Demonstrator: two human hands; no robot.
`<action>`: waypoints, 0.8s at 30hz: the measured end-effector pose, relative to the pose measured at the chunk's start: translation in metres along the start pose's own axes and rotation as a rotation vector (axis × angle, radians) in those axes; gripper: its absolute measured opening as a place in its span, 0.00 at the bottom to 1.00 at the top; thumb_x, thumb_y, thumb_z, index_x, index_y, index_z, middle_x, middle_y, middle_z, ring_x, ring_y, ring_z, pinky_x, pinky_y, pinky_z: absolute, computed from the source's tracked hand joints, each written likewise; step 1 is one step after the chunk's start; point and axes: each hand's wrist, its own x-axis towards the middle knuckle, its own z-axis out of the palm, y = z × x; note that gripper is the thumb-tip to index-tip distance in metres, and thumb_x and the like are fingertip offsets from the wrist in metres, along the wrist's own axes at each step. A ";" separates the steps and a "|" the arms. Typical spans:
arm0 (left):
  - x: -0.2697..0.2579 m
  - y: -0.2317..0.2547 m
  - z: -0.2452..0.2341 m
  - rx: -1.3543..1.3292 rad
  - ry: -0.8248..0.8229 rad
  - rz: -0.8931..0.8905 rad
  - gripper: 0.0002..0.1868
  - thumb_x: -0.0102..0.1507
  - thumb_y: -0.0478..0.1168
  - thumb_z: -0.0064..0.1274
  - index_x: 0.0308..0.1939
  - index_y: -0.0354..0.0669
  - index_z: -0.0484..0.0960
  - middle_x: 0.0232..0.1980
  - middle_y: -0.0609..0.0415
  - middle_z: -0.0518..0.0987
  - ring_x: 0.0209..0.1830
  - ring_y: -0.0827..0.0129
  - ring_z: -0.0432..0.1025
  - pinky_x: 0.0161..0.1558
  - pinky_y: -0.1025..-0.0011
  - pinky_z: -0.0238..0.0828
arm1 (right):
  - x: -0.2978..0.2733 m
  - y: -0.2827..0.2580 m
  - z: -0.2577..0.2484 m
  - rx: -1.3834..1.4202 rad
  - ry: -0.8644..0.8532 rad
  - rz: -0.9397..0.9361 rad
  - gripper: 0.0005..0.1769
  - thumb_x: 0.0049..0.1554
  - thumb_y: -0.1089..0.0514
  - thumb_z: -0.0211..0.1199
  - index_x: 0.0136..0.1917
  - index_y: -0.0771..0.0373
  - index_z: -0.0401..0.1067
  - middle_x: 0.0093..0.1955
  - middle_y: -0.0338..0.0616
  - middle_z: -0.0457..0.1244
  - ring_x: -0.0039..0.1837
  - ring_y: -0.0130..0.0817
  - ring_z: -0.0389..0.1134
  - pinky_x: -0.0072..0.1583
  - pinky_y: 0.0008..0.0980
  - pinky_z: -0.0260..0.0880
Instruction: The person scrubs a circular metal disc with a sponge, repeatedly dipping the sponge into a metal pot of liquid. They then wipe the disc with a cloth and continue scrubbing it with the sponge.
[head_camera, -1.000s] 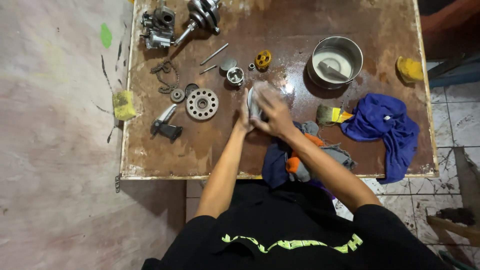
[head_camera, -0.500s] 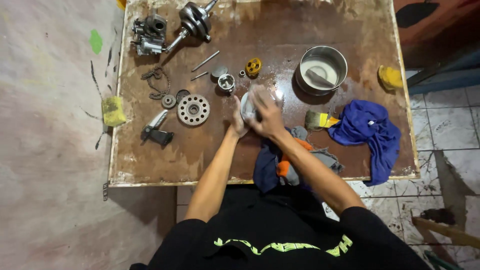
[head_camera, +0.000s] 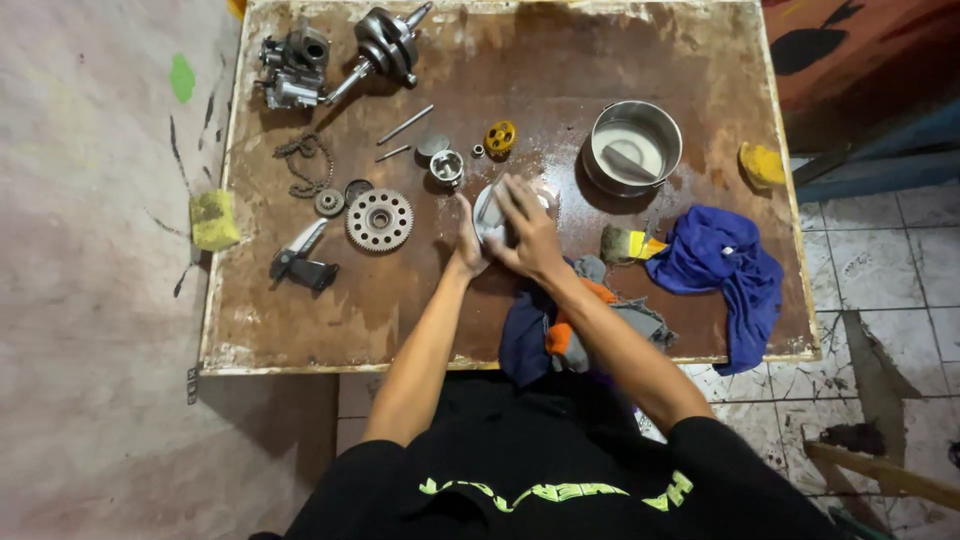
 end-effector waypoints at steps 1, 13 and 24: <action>0.002 -0.010 -0.011 0.008 0.044 -0.032 0.53 0.67 0.77 0.17 0.80 0.41 0.57 0.78 0.52 0.66 0.77 0.62 0.61 0.78 0.61 0.55 | 0.001 -0.004 -0.003 -0.079 0.003 -0.153 0.39 0.54 0.44 0.71 0.75 0.56 0.66 0.79 0.56 0.55 0.80 0.59 0.55 0.78 0.61 0.52; 0.009 -0.002 -0.013 -0.181 0.130 -0.114 0.45 0.70 0.72 0.35 0.75 0.38 0.64 0.69 0.44 0.73 0.64 0.56 0.72 0.63 0.54 0.72 | 0.024 0.082 -0.057 -0.013 0.296 0.323 0.07 0.70 0.62 0.59 0.51 0.66 0.75 0.50 0.52 0.68 0.54 0.42 0.71 0.57 0.39 0.72; 0.006 -0.002 -0.018 -0.221 0.102 -0.190 0.36 0.66 0.48 0.48 0.74 0.32 0.63 0.68 0.40 0.74 0.66 0.48 0.72 0.66 0.50 0.71 | 0.028 0.172 -0.149 -0.098 -0.206 0.555 0.39 0.46 0.51 0.83 0.62 0.69 0.66 0.59 0.61 0.64 0.58 0.45 0.68 0.58 0.42 0.70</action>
